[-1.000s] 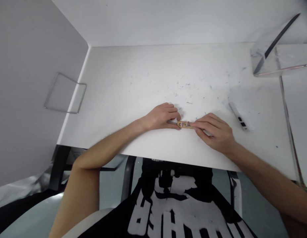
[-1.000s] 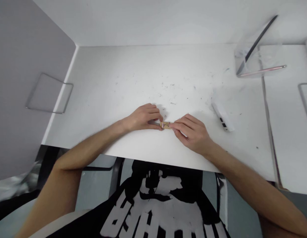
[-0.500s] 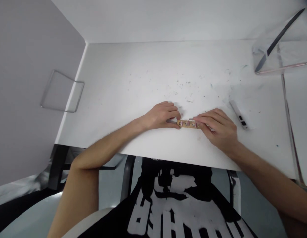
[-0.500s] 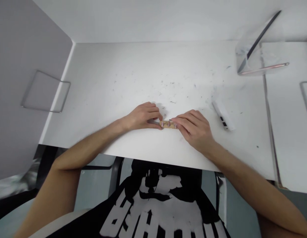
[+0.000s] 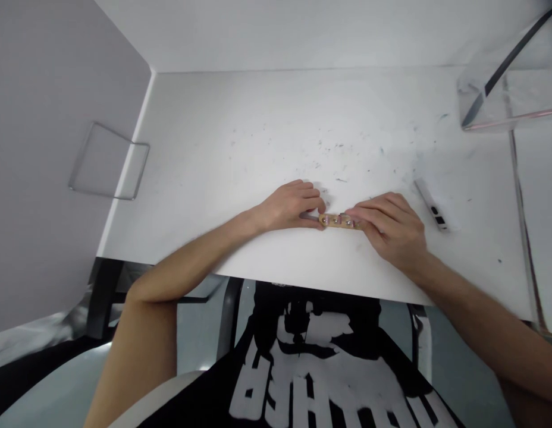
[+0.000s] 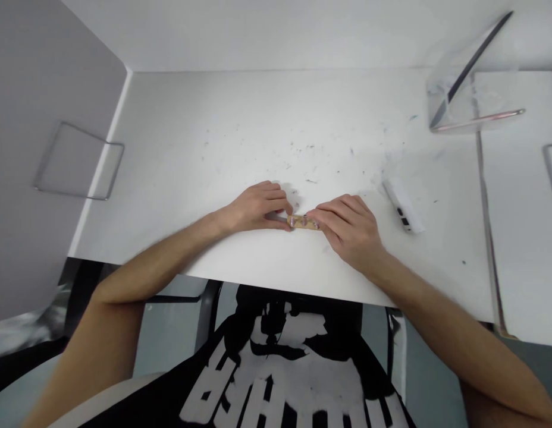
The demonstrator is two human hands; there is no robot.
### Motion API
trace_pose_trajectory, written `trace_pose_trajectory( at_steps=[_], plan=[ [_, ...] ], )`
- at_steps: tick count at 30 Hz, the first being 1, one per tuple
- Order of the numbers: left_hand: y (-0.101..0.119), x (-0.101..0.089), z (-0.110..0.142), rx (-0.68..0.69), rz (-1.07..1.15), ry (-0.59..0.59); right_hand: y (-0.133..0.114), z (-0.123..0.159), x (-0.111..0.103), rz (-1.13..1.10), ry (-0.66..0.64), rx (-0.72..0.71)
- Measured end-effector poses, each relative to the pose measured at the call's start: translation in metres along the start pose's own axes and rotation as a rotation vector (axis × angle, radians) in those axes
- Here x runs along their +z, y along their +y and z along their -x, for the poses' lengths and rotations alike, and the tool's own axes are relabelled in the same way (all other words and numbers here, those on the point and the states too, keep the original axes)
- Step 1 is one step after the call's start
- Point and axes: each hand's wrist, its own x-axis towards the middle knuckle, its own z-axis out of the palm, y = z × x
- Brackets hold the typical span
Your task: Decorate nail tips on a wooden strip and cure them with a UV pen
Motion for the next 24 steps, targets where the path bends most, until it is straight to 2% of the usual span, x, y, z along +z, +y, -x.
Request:
trace_pose_trajectory(
  at_steps=[14,24],
  plan=[
    [0.0021,-0.0026,-0.0010,0.005,-0.009,-0.006,-0.0026,0.0004,-0.0015,-0.039,-0.015,0.008],
    [0.0035,-0.0026,-0.0008,-0.012,0.011,-0.007,-0.0036,0.0008,-0.0028,-0.090,-0.015,-0.045]
  ],
)
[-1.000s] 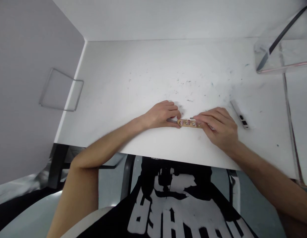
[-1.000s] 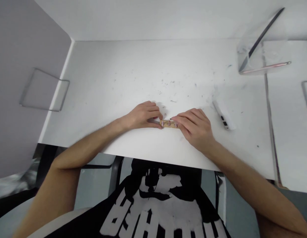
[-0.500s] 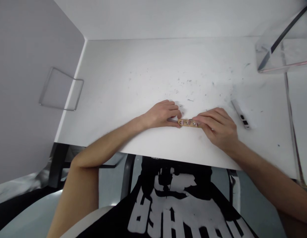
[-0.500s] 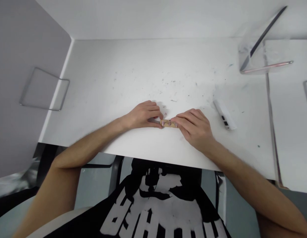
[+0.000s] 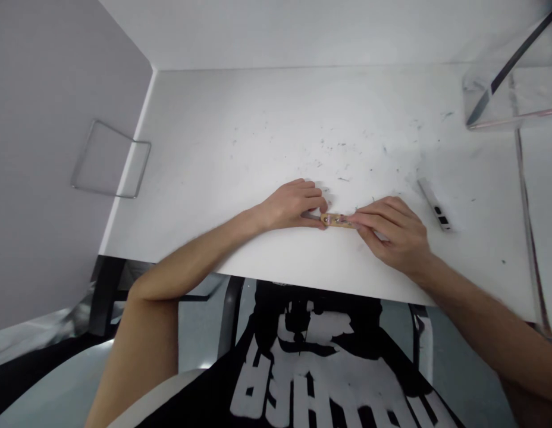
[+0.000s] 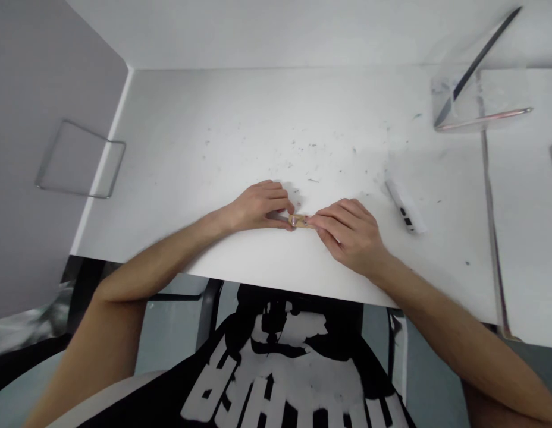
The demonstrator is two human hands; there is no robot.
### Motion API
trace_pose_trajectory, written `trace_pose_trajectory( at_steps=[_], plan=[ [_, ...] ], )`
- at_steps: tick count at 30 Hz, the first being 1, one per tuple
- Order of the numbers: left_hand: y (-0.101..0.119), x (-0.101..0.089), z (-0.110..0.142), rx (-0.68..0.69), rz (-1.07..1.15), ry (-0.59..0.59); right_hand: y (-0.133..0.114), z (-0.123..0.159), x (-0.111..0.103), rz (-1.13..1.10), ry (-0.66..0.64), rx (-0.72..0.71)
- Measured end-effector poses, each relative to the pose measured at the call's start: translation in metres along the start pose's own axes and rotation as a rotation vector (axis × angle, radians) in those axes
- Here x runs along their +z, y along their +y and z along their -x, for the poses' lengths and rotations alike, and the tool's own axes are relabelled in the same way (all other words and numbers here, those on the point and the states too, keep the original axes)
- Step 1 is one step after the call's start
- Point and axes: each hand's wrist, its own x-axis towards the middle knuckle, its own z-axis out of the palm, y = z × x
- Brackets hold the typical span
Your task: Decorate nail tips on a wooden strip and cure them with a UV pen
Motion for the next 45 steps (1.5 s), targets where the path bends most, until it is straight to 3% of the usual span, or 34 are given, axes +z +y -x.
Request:
trace_pose_trajectory(
  at_steps=[45],
  plan=[
    [-0.0005,0.0003,-0.0007,-0.005,-0.003,-0.005,-0.0015,-0.0028,0.0028,0.051,0.021,0.036]
  ],
)
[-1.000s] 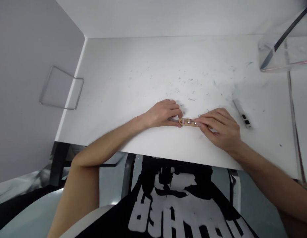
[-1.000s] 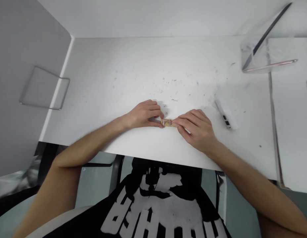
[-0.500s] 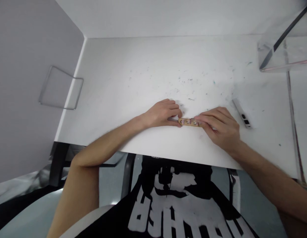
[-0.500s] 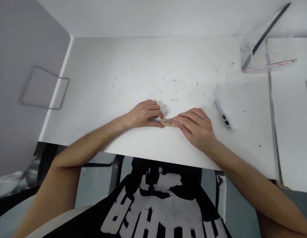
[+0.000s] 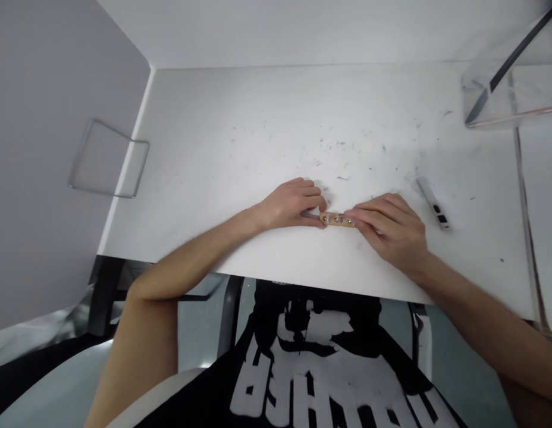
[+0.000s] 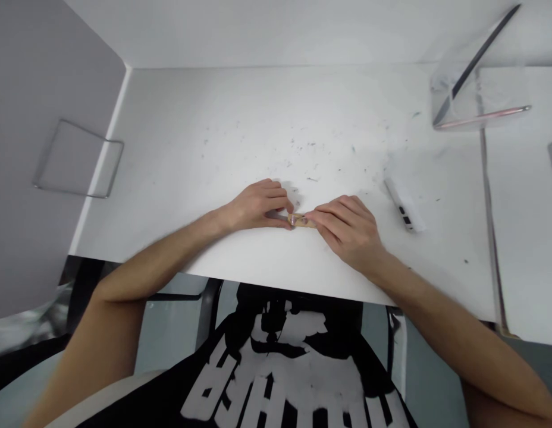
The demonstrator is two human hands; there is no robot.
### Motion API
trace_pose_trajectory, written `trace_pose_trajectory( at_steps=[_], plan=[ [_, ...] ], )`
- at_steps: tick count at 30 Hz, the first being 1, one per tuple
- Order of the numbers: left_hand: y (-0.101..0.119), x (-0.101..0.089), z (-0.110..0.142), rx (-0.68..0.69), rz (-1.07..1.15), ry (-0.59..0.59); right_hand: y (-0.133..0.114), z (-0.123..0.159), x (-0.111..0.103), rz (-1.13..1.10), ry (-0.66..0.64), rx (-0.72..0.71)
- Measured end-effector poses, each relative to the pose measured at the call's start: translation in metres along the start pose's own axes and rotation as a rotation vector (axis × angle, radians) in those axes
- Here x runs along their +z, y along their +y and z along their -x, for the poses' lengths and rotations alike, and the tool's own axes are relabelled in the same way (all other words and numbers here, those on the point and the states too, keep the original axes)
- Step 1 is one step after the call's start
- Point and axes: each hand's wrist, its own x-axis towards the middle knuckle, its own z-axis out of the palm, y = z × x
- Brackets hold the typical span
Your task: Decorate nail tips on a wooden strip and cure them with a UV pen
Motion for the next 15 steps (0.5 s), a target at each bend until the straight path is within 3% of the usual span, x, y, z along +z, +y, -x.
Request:
trace_pose_trajectory(
  at_steps=[15],
  plan=[
    [-0.0006,0.0008,-0.0004,0.002,-0.001,-0.004,-0.0009,0.0019,-0.0010,-0.057,-0.029,-0.050]
  ],
)
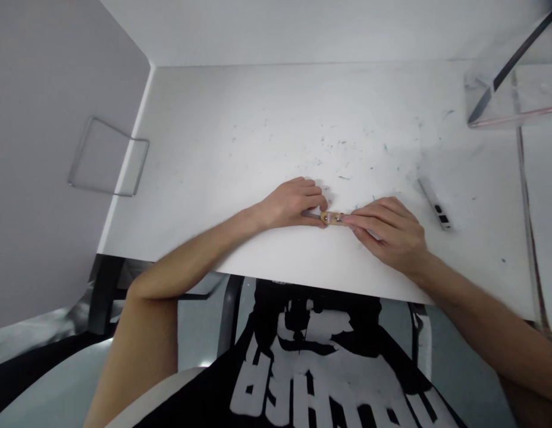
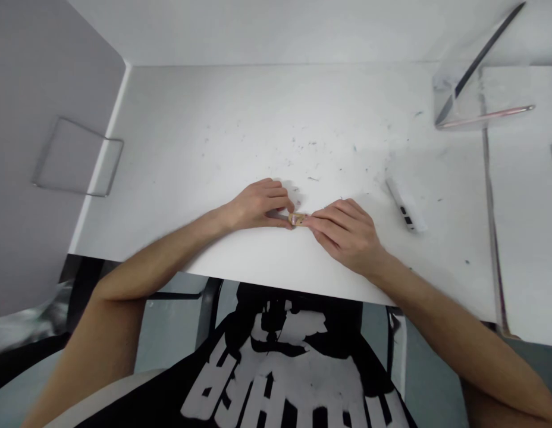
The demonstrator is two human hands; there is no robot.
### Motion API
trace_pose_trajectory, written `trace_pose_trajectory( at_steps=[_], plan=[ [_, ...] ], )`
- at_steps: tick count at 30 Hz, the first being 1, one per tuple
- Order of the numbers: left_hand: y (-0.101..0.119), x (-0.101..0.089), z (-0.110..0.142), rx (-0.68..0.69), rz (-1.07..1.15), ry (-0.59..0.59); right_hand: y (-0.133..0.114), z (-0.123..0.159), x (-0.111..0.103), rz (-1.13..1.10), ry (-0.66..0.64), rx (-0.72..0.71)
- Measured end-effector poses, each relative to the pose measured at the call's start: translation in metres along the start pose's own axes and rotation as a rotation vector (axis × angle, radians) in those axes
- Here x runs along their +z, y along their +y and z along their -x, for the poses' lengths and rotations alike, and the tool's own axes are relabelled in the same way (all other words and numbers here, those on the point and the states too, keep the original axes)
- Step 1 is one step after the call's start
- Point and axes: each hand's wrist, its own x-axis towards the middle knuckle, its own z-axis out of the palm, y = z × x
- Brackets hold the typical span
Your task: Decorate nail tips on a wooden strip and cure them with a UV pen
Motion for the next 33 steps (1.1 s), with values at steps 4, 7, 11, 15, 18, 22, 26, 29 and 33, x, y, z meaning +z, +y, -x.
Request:
trace_pose_trajectory(
  at_steps=[4,7,11,15,18,22,26,29,33],
  plan=[
    [0.000,0.000,0.000,-0.010,0.000,-0.014,0.000,0.001,0.000,-0.002,0.003,0.005],
    [0.000,0.000,0.001,-0.019,0.004,-0.026,0.002,0.002,0.000,-0.004,0.020,0.013],
    [0.000,0.002,0.001,-0.017,0.014,-0.010,0.002,0.002,-0.001,-0.001,0.055,0.034],
    [0.000,0.002,0.001,-0.005,0.035,-0.002,-0.006,-0.006,-0.004,0.018,0.027,0.042],
    [0.001,0.001,0.001,-0.032,0.052,-0.010,-0.014,-0.016,-0.005,0.025,-0.006,0.041],
    [0.002,0.002,0.000,-0.031,0.055,-0.009,-0.016,-0.021,-0.001,0.039,0.045,0.019],
    [0.000,0.002,0.000,0.005,0.057,-0.015,-0.012,-0.015,0.005,0.052,0.072,0.020],
    [-0.002,-0.001,0.000,0.015,0.070,-0.037,-0.011,-0.012,0.005,0.050,0.069,0.024],
    [-0.004,-0.003,0.001,0.018,0.075,-0.066,-0.011,-0.012,0.002,0.067,0.063,0.034]
  ],
)
